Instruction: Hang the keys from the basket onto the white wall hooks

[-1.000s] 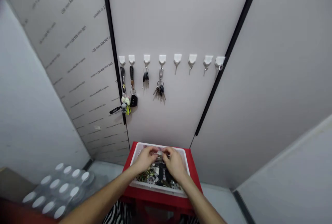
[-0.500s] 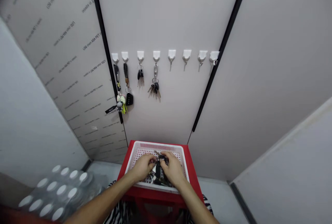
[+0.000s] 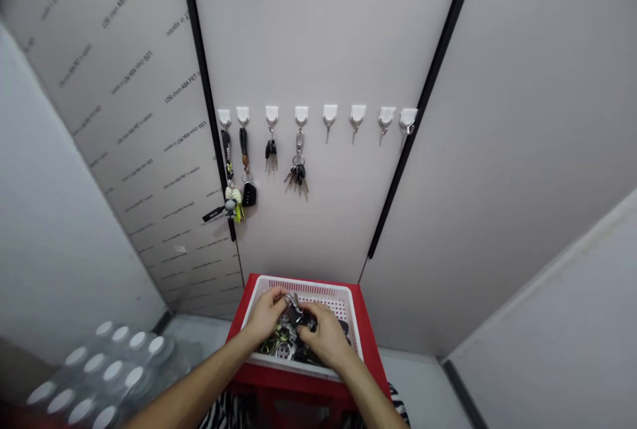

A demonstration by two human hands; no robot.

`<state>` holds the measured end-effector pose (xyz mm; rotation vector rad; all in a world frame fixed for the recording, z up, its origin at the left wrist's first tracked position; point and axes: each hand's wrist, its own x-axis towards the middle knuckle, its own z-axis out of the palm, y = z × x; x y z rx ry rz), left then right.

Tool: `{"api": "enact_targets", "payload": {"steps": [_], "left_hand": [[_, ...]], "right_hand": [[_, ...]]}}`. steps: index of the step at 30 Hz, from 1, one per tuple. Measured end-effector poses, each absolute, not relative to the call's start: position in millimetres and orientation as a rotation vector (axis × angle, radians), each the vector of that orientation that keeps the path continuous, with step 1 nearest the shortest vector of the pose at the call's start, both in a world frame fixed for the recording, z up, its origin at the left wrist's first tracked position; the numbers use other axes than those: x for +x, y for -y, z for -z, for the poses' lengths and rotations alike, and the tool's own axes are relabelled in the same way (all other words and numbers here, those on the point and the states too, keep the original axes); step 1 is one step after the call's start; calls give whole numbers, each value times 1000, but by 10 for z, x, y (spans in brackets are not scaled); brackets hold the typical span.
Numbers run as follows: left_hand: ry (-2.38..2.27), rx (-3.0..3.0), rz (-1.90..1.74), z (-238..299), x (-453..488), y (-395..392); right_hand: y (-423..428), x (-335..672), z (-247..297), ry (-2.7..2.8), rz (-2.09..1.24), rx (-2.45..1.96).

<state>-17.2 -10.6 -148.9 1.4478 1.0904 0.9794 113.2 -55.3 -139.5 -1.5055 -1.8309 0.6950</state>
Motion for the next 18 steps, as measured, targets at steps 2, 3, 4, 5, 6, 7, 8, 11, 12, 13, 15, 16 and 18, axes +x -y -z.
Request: {"api": "enact_targets", "payload": {"steps": [2,3,4,5,6,7,8,11,12,13,15,16,18], "left_hand": [[-1077,1442,-993,1474,-171,118],[-1070,1446,-1002,1467,-171,126],[-1063,1453,-1013,1460,-170,134],[-1058,1461,-1019,1454,-170,141],[-1057,1469,-1021,1449,-169,146],[-1062,1480,-1019,1446,-169,149],[-1072,1492,-1014,1445,-168,149],[-1083,1535,-998,1454,-165,144],[-1076,1553,-998,1457,-163,145],[-1071,1570,-1001,1457,-161,147],[-1076,1609,-1021,1447,-157,159],[-1084,1628,-1032,1435,-156,167],[-1104,1656,-1042,1402,-160,184]], "right_hand": [[565,1123,1369,1854,-665,-1481],[569,1116,1357,1867,-648,-1462],[572,1109,1347,1885,-632,-1445],[572,1101,1342,1905,-619,-1432],[570,1094,1342,1926,-610,-1425],[565,1088,1346,1945,-605,-1422],[560,1082,1353,1962,-600,-1421],[545,1073,1370,2004,-582,-1417],[541,1071,1371,2018,-576,-1410],[538,1069,1371,2033,-573,-1399],[531,1061,1371,2051,-578,-1375],[526,1054,1372,2044,-587,-1371],[514,1033,1374,1997,-621,-1378]]}}
